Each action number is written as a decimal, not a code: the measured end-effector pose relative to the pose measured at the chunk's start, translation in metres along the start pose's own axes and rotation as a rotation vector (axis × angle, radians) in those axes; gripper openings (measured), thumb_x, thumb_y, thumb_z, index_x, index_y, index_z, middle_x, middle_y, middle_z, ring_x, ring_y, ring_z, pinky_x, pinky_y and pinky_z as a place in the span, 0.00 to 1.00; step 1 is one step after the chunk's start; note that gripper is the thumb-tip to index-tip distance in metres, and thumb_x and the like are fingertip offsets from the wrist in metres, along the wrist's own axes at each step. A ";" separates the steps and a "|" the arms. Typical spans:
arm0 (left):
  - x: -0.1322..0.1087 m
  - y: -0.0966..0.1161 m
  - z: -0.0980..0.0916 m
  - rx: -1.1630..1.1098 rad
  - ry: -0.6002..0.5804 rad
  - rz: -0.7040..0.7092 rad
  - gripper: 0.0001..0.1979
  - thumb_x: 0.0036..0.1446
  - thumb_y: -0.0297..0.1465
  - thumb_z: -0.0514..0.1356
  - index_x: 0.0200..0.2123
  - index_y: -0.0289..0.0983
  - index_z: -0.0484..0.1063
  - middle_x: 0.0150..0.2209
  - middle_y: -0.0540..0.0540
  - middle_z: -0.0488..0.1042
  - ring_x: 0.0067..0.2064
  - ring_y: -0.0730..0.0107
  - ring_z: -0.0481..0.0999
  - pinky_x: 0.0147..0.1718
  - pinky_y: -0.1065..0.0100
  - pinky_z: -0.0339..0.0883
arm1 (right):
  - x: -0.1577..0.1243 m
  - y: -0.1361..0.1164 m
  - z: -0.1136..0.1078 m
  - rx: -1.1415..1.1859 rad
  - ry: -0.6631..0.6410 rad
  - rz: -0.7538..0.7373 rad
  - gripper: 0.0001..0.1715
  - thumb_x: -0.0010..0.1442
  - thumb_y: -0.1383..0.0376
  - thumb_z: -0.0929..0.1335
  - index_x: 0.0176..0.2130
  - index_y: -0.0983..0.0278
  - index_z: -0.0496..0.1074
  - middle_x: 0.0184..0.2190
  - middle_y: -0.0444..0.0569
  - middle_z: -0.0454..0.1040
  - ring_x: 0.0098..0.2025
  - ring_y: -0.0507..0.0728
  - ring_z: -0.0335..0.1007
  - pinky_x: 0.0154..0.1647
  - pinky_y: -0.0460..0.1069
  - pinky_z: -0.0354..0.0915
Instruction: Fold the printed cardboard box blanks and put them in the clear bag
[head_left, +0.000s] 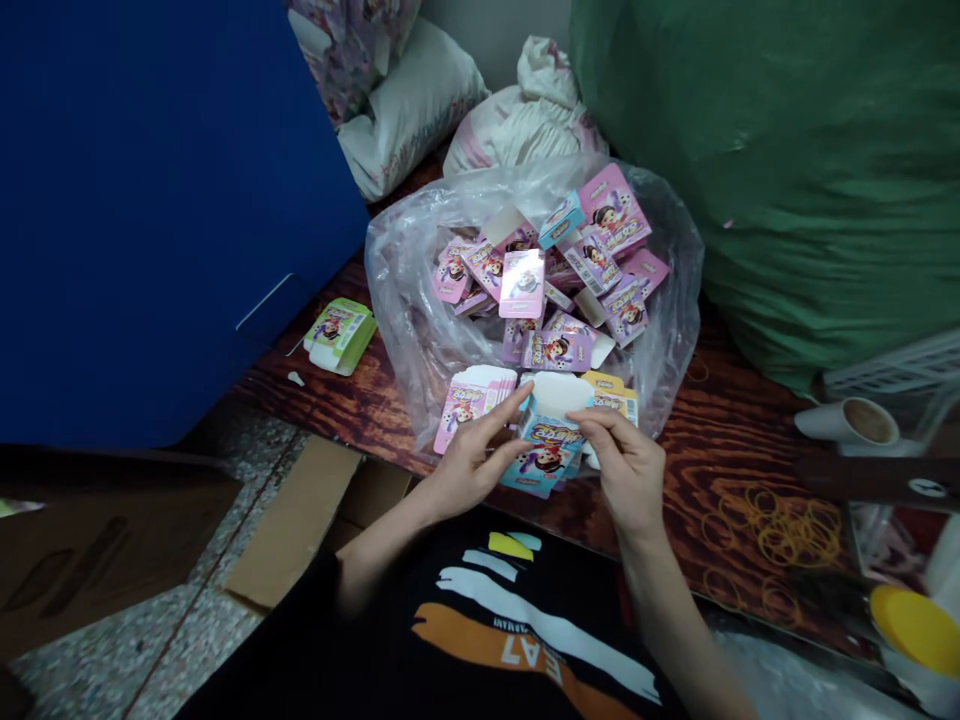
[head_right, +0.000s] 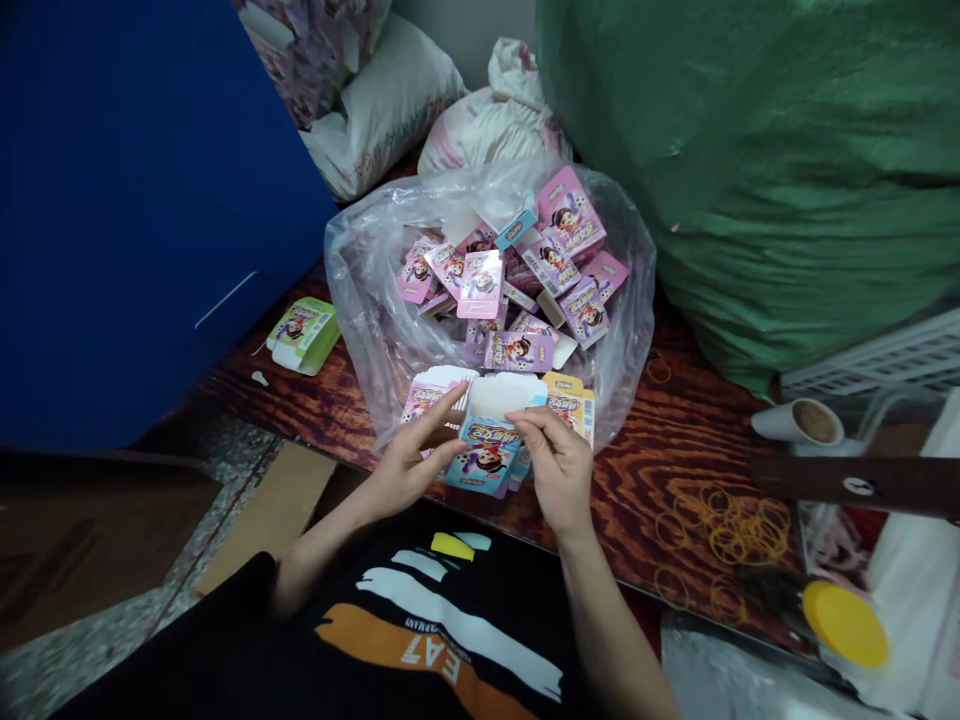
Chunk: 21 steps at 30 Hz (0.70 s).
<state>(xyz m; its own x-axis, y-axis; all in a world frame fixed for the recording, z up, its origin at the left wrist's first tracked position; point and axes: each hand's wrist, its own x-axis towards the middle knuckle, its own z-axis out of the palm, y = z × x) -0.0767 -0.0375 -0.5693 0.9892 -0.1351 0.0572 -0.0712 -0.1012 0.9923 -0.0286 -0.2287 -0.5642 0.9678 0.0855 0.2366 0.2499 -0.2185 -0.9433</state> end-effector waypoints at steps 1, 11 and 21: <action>0.000 0.001 0.000 0.018 0.016 0.029 0.30 0.67 0.35 0.58 0.70 0.38 0.58 0.52 0.39 0.77 0.41 0.67 0.78 0.42 0.67 0.72 | 0.001 -0.001 0.000 0.001 -0.009 0.011 0.08 0.62 0.62 0.70 0.34 0.58 0.82 0.32 0.45 0.81 0.36 0.56 0.76 0.40 0.50 0.69; 0.008 0.008 -0.012 0.038 -0.097 -0.027 0.17 0.65 0.32 0.60 0.55 0.38 0.70 0.49 0.43 0.77 0.42 0.67 0.78 0.44 0.66 0.72 | 0.013 0.002 -0.010 0.233 -0.189 0.236 0.15 0.57 0.58 0.75 0.45 0.57 0.76 0.36 0.45 0.77 0.36 0.54 0.73 0.36 0.48 0.69; 0.009 0.005 -0.011 -0.055 -0.113 -0.186 0.26 0.62 0.31 0.62 0.61 0.40 0.59 0.46 0.44 0.74 0.38 0.70 0.78 0.37 0.69 0.70 | 0.016 0.001 -0.004 0.161 -0.259 0.279 0.16 0.51 0.54 0.78 0.33 0.61 0.76 0.33 0.47 0.80 0.36 0.56 0.75 0.39 0.50 0.71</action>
<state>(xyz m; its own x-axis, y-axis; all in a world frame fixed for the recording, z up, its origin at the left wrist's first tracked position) -0.0670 -0.0288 -0.5622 0.9637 -0.2291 -0.1374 0.1216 -0.0817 0.9892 -0.0125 -0.2310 -0.5602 0.9534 0.2909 -0.0802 -0.0486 -0.1144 -0.9923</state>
